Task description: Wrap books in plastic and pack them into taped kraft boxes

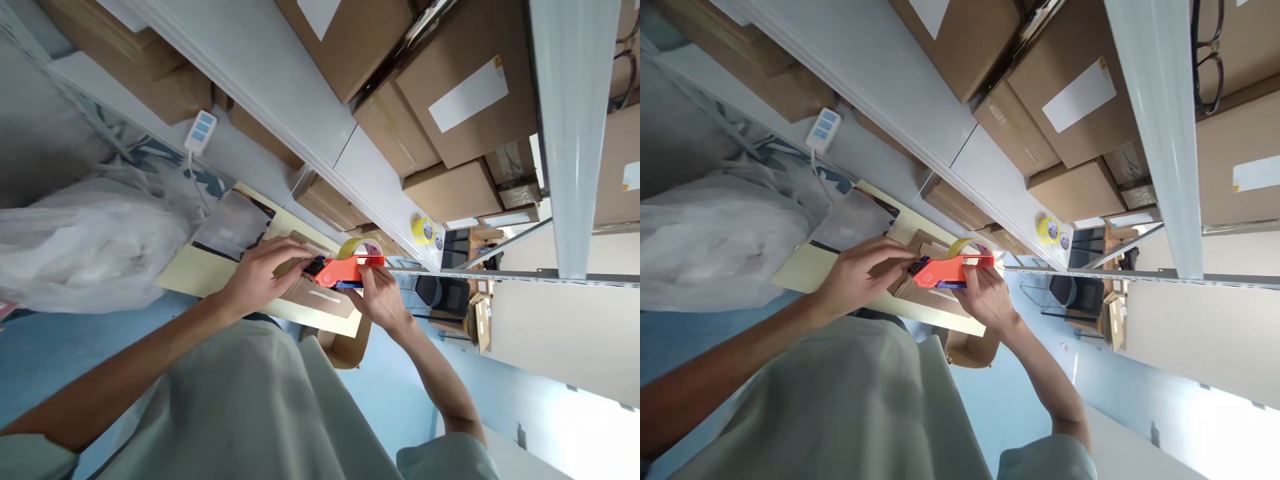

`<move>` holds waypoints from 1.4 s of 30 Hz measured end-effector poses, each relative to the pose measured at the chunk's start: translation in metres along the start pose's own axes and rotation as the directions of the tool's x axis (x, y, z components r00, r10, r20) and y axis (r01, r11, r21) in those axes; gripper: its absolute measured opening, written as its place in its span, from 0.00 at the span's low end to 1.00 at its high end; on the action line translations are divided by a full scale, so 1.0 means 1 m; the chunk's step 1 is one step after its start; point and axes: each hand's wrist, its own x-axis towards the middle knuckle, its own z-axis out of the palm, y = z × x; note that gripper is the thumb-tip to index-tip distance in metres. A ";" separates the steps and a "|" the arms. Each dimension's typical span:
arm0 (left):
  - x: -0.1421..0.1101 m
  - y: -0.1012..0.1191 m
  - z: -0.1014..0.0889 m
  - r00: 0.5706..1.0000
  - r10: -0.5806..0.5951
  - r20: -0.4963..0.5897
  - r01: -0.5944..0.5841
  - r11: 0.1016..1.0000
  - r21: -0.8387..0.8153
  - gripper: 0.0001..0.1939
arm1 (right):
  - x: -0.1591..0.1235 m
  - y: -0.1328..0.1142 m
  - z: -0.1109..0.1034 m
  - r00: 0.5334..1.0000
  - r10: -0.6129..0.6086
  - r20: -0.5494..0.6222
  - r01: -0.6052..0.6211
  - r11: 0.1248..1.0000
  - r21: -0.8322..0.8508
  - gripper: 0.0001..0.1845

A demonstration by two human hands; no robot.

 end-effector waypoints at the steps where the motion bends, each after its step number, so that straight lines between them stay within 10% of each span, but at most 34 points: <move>1: 0.000 -0.003 -0.003 1.000 -0.021 0.000 0.021 1.000 -0.022 0.08 | 0.002 -0.004 -0.002 1.000 0.005 0.014 -0.005 1.000 -0.007 0.21; 7: -0.009 -0.030 -0.010 0.952 -0.278 0.130 0.301 0.926 -0.226 0.16 | 0.009 -0.029 -0.005 0.973 0.171 0.154 -0.167 0.985 -0.036 0.30; 15: -0.044 -0.070 0.003 0.691 -0.593 0.414 0.714 0.650 -0.259 0.30 | 0.031 -0.050 -0.012 0.733 0.389 0.559 -0.410 0.907 -0.094 0.32; 22: -0.076 -0.120 -0.001 0.609 -0.741 0.283 0.792 0.550 -0.265 0.33 | 0.039 -0.016 -0.053 0.524 0.393 0.756 -0.531 0.845 -0.071 0.32; 26: -0.089 -0.148 0.015 0.506 -0.804 0.312 0.858 0.433 -0.276 0.34 | 0.051 -0.009 -0.057 0.530 0.404 0.745 -0.582 0.813 -0.027 0.35; 34: -0.102 -0.191 0.046 0.455 -0.856 0.246 0.880 0.392 -0.266 0.30 | 0.088 -0.023 -0.024 0.652 0.408 0.639 -0.468 0.880 -0.084 0.37; 42: -0.105 -0.203 0.078 0.520 -0.841 0.150 0.854 0.503 -0.134 0.19 | 0.120 -0.040 -0.014 0.441 0.460 0.770 -0.423 0.864 -0.274 0.38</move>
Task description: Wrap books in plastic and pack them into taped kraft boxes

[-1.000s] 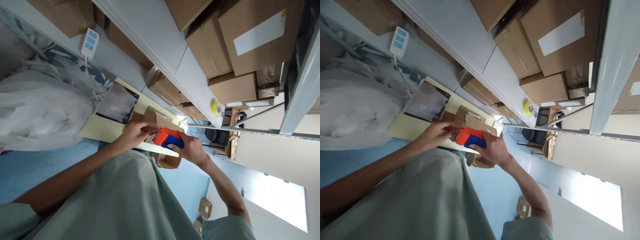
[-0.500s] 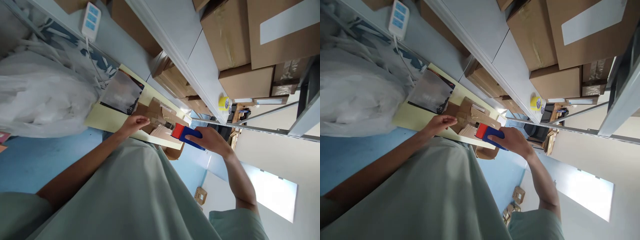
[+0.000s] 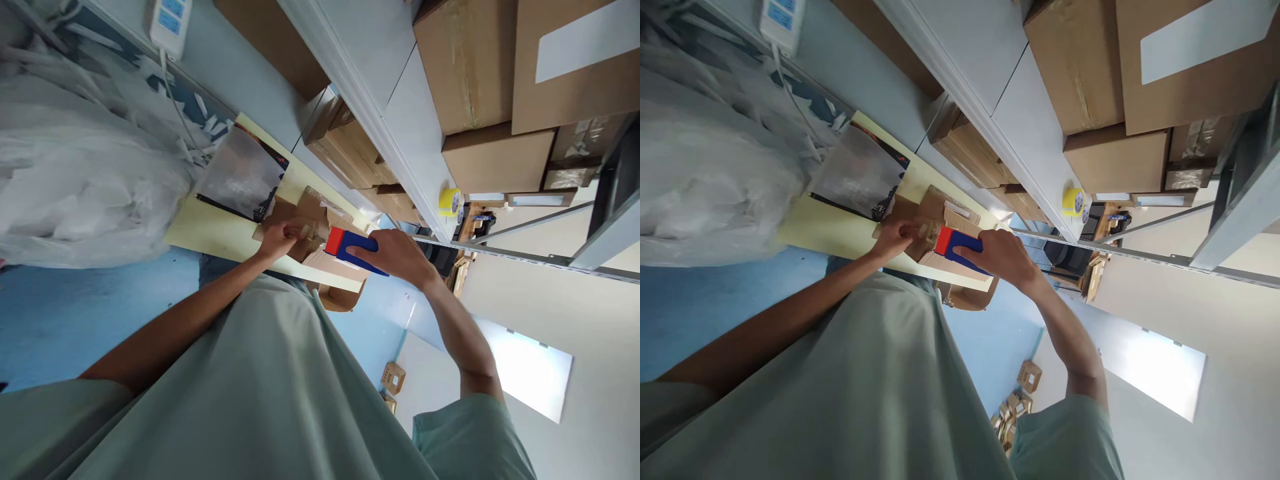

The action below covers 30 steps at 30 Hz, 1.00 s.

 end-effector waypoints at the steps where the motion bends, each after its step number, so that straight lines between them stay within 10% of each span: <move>1: -0.001 0.000 0.003 1.000 0.004 -0.002 -0.004 1.000 0.016 0.20 | 0.000 -0.003 -0.002 1.000 0.009 0.023 -0.009 1.000 -0.011 0.39; 12: -0.007 -0.011 0.013 0.979 0.144 -0.146 -0.111 0.971 0.210 0.18 | -0.007 -0.012 0.001 0.996 0.042 0.085 -0.036 0.996 -0.077 0.36; 20: -0.037 -0.002 0.027 0.928 0.352 0.120 -0.324 0.924 -0.201 0.21 | -0.011 -0.006 0.009 0.993 0.061 0.097 -0.051 0.993 -0.110 0.37; 26: -0.049 0.019 0.033 0.870 0.471 0.147 -0.487 0.868 0.103 0.46 | -0.015 -0.010 0.008 0.995 0.062 0.081 -0.052 0.991 -0.121 0.38; 30: -0.041 0.038 0.031 0.810 0.516 0.281 -0.582 0.766 0.272 0.40 | -0.016 -0.012 0.010 0.997 0.047 0.065 -0.040 0.994 -0.106 0.36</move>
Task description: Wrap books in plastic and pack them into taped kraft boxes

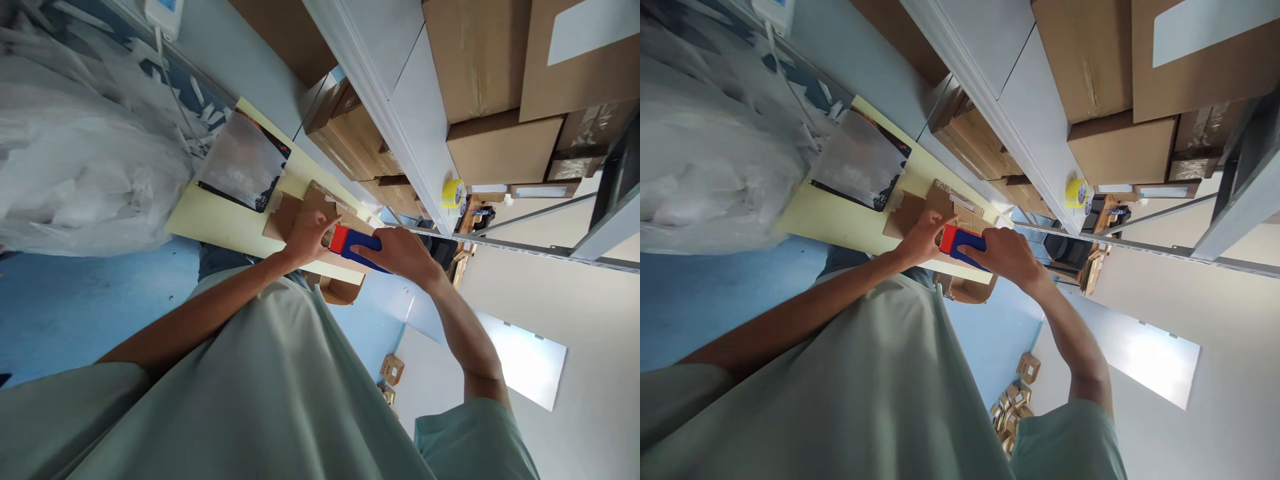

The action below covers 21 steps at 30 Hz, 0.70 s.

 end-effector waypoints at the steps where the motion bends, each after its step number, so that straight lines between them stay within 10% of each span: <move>1: 0.005 0.001 -0.002 0.999 0.021 0.040 -0.023 0.999 0.035 0.37 | 0.000 0.000 0.001 1.000 -0.002 -0.005 0.002 1.000 0.002 0.35; 12: 0.017 -0.017 -0.008 0.988 -0.034 0.153 0.001 0.977 0.215 0.26 | 0.006 0.034 0.032 0.998 0.067 0.004 -0.068 0.995 0.067 0.37; 21: 0.012 -0.028 -0.014 0.991 0.004 0.136 -0.033 0.976 0.214 0.27 | 0.058 0.077 0.103 0.999 0.004 0.043 -0.011 0.986 0.169 0.38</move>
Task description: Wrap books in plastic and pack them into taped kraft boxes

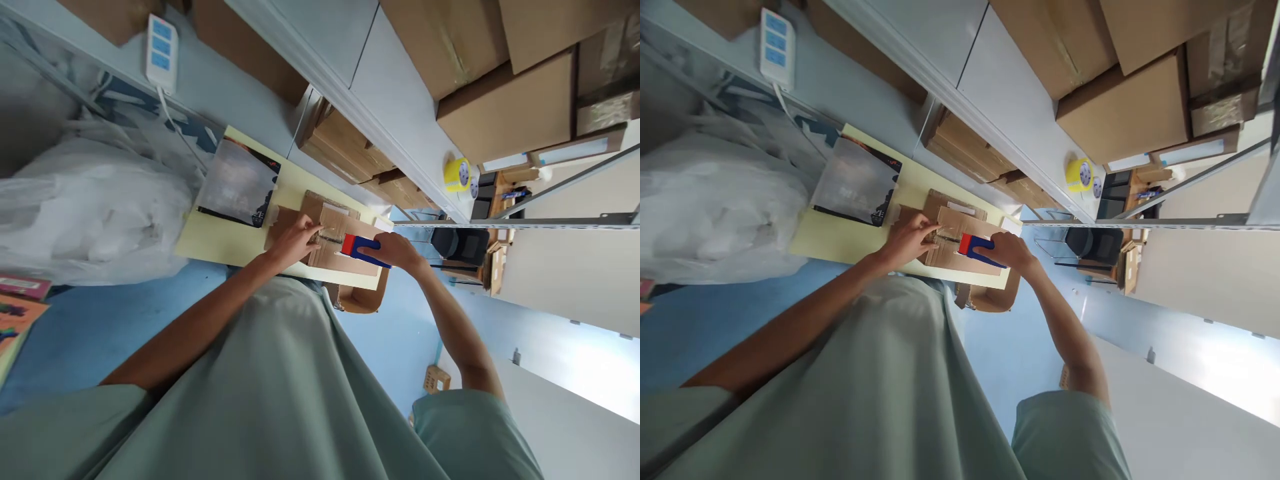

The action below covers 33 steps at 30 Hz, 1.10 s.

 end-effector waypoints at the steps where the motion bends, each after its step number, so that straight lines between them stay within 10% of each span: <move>1: -0.001 0.000 -0.001 1.000 -0.003 -0.003 0.003 1.000 0.009 0.27 | 0.009 0.005 0.008 1.000 -0.016 0.001 0.016 1.000 0.015 0.39; 9: -0.012 0.023 0.014 0.962 -0.193 -0.192 0.202 0.979 0.026 0.34 | 0.050 0.023 0.050 0.987 -0.155 -0.044 0.159 0.980 0.119 0.43; 20: -0.002 0.045 0.075 0.588 -0.461 -0.664 0.565 0.822 -0.071 0.19 | 0.062 0.043 0.065 0.933 -0.335 -0.134 0.359 0.895 0.265 0.37; 27: 0.007 0.051 0.078 0.608 -0.367 -0.704 0.603 0.790 0.109 0.17 | 0.068 0.075 0.090 0.891 -0.396 -0.222 0.452 0.818 0.356 0.38; 33: -0.004 0.044 0.048 0.565 -0.316 -0.762 0.653 0.736 0.179 0.15 | 0.054 0.184 0.126 0.947 -0.306 -0.100 0.320 0.863 0.391 0.39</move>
